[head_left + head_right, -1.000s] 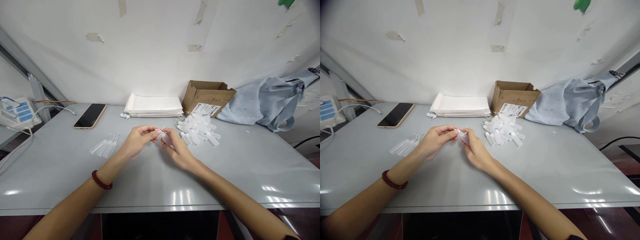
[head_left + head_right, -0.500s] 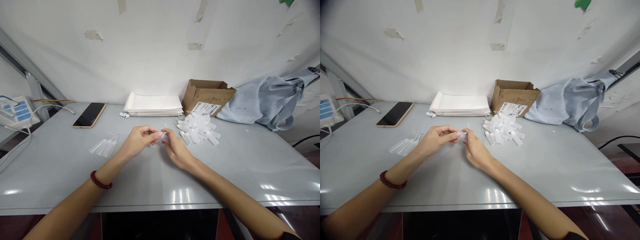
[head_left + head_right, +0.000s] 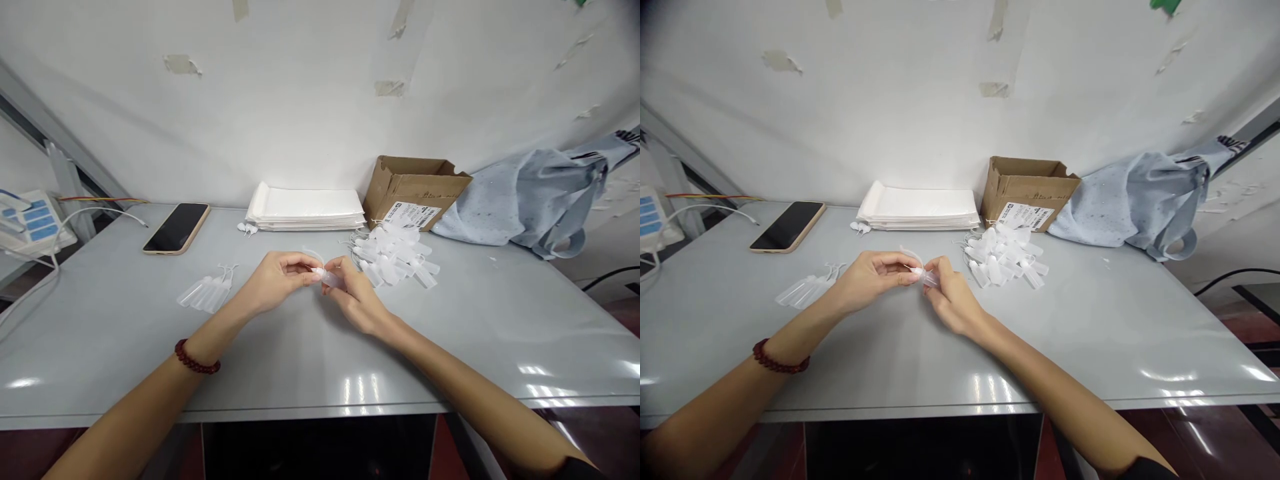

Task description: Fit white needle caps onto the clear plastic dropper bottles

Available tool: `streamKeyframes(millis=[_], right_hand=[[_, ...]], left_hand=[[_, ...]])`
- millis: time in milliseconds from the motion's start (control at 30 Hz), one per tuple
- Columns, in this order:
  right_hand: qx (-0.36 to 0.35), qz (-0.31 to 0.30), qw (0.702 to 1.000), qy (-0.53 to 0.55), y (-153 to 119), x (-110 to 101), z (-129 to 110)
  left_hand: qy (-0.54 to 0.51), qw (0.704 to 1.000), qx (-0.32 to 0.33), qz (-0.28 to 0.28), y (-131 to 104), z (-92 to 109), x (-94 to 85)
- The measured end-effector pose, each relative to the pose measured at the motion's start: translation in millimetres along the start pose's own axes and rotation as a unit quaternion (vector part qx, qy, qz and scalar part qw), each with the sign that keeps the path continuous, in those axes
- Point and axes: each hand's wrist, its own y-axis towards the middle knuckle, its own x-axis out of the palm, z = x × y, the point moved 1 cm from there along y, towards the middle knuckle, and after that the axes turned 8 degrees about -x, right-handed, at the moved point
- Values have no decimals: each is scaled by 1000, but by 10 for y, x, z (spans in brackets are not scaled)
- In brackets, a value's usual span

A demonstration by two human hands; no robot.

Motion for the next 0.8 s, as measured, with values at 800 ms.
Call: streamKeyframes(millis=[800], right_hand=[[87,7,983,161,-18,12,-95]], left_hand=[[103,993,-1,-49,-72,101,-32]])
